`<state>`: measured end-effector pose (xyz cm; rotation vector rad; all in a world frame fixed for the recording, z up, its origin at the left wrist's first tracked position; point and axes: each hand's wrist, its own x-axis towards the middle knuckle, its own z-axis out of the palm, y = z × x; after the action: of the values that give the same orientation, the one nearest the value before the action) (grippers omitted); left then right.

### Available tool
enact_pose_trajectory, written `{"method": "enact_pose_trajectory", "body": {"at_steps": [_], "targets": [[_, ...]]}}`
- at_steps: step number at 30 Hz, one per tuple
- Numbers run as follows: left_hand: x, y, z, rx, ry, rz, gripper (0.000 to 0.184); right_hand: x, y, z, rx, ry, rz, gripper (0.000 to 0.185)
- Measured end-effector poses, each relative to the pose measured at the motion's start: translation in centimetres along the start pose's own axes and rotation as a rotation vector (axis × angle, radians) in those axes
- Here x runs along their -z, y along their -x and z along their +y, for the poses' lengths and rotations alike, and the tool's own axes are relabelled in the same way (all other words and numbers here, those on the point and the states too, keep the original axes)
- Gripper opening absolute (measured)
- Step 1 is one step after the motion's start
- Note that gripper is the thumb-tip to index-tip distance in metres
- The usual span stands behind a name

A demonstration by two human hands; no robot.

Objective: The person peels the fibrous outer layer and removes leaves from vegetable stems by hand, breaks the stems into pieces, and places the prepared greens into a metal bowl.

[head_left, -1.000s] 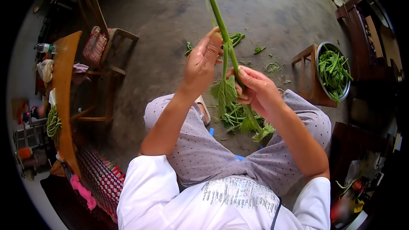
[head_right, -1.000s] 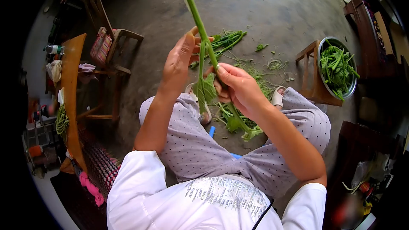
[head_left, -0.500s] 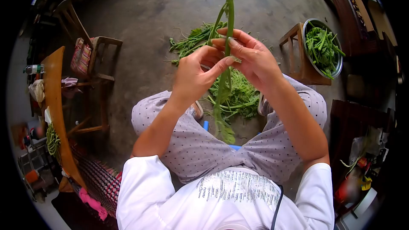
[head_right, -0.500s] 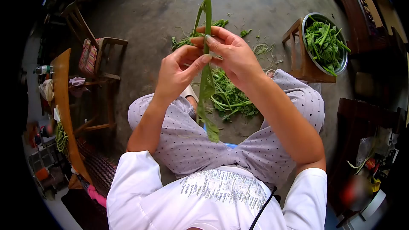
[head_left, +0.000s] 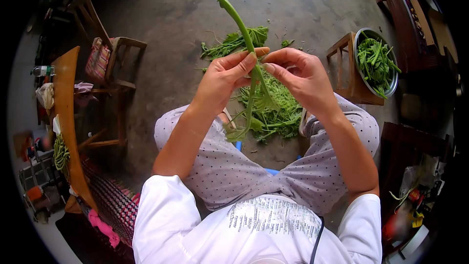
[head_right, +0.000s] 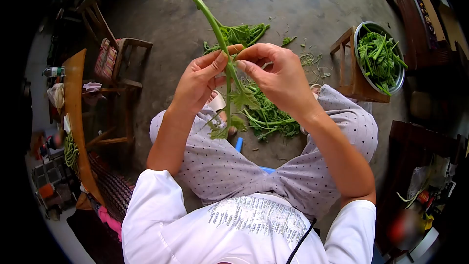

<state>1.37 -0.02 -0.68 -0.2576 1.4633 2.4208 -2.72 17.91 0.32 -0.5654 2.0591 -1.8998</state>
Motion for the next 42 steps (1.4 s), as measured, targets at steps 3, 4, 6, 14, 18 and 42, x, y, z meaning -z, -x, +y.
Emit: {"method": "enact_pose_trajectory", "body": {"at_steps": [3, 4, 6, 14, 18, 42], "targets": [[-0.3, 0.1, 0.0, -0.05, -0.021, -0.017, 0.037, 0.1, 0.0, -0.6, 0.034, 0.131, 0.002, 0.012], [-0.2, 0.1, -0.1, -0.059, -0.046, -0.015, 0.037, 0.2, -0.1, -0.7, 0.05, 0.205, 0.005, 0.012], [-0.3, 0.1, -0.1, -0.068, -0.071, -0.014, 0.036, 0.2, -0.2, -0.8, 0.029, 0.206, 0.005, 0.011], [0.2, -0.2, -1.0, -0.249, -0.304, 0.002, 0.024, 0.1, -0.3, -1.7, -0.002, 0.304, -0.006, 0.012], [-0.2, -0.3, -1.2, -0.278, -0.251, -0.013, 0.024, -0.3, -0.2, -1.8, 0.0, 0.302, 0.009, 0.01], [-0.4, 0.3, -1.3, -0.134, -0.335, 0.061, 0.026, 2.4, -1.8, -0.3, -0.257, -0.07, -0.038, 0.018]]}}
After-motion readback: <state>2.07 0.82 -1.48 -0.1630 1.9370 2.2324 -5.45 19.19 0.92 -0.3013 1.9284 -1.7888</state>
